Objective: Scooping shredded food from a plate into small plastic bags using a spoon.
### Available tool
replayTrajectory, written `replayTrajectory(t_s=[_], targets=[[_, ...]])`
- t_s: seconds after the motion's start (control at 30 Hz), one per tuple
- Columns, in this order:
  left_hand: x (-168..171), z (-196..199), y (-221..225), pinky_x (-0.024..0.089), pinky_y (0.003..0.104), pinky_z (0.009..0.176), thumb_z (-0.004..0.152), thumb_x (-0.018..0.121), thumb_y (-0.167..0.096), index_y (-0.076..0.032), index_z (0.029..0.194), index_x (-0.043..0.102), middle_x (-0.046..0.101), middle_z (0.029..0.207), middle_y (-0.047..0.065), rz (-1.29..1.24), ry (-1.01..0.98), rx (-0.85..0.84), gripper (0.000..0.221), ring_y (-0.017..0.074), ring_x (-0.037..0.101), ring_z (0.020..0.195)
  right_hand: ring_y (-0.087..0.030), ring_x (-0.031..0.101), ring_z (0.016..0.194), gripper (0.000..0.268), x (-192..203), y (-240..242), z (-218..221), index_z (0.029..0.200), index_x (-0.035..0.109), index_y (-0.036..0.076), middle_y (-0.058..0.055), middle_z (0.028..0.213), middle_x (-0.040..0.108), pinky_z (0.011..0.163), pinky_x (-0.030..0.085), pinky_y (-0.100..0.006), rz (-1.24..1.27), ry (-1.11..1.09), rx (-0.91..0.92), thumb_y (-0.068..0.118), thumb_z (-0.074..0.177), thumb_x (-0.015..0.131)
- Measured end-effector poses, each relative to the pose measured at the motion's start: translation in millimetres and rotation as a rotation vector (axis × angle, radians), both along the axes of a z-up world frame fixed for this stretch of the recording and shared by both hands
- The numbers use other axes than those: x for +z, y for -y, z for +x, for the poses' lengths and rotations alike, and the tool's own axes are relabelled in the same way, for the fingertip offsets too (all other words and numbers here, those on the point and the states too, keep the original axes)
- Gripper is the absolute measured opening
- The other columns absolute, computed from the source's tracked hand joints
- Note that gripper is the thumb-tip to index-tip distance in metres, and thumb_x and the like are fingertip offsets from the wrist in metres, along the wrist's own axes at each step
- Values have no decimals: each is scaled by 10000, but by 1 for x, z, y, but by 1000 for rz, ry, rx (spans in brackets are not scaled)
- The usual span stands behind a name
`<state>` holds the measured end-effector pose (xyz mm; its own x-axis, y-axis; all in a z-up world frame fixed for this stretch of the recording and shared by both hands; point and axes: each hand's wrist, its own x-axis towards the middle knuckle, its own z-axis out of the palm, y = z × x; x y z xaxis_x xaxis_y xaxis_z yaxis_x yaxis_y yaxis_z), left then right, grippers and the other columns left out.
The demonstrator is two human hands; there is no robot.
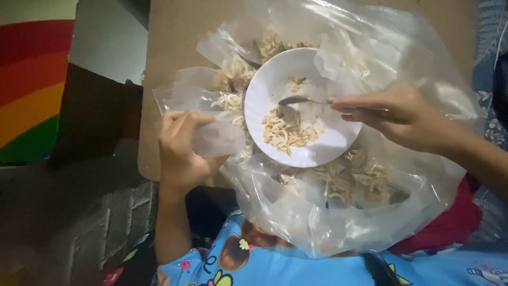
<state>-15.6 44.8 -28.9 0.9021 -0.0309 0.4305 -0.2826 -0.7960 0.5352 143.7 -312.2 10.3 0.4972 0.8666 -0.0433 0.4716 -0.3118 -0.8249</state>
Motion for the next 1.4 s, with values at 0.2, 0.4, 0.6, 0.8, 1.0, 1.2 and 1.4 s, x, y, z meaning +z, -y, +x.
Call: replayTrajectory(t_s=[0.2, 0.4, 0.6, 0.8, 1.0, 1.2, 1.4], targets=[[19, 7, 4, 411, 438, 822, 846, 806, -419, -38, 998, 609, 671, 945, 109, -2, 39, -20, 455, 311, 602, 826, -99, 789, 739, 346, 6, 24, -9, 1281, 660, 122, -57, 1209, 748, 591, 662, -220, -133, 298, -78, 158, 940, 610], [24, 12, 5, 415, 457, 815, 846, 799, -374, -23, 996, 605, 676, 940, 122, -21, 73, -58, 428, 317, 587, 840, -68, 600, 382, 307, 10, 18, -5, 1254, 695, 107, -43, 966, 800, 390, 527, -214, -157, 405, -99, 141, 959, 617], [23, 8, 10, 421, 466, 856, 855, 791, -392, -25, 994, 605, 704, 929, 144, 11, 74, -118, 434, 315, 666, 804, -144, 820, 899, 329, 34, -11, 3, 1189, 722, 76, -78, 1038, 815, 646, 654, -227, -231, 68, -76, 224, 963, 535], [23, -5, -1, 394, 440, 843, 808, 875, -298, -32, 952, 617, 696, 897, 107, 4, -4, -73, 398, 272, 639, 774, -258, 836, 965, 299, 37, -35, 8, 1109, 782, 31, -162, 1088, 850, 854, 682, -349, -454, -479, -471, 136, 938, 560], [24, -7, 0, 437, 433, 821, 779, 879, -401, -33, 975, 621, 677, 908, 99, 6, -53, -66, 490, 298, 623, 833, -444, 760, 1017, 344, 15, -48, 22, 1117, 684, -185, -373, 1082, 747, 950, 609, -466, -343, -817, -641, 55, 995, 471], [30, 0, 6, 469, 400, 729, 834, 844, -311, -31, 962, 631, 682, 898, 111, 26, -41, -93, 374, 282, 653, 782, -477, 718, 979, 367, -3, -45, 28, 1118, 638, -233, -396, 1047, 706, 926, 584, -478, -277, -929, -684, 29, 1035, 395], [30, 3, 12, 433, 395, 737, 831, 831, -371, -46, 962, 631, 668, 862, 85, 31, -62, -98, 404, 252, 621, 749, -469, 717, 933, 311, -28, -27, 30, 1129, 636, -239, -387, 1038, 703, 870, 596, -441, -88, -1003, -665, -13, 974, 488]])
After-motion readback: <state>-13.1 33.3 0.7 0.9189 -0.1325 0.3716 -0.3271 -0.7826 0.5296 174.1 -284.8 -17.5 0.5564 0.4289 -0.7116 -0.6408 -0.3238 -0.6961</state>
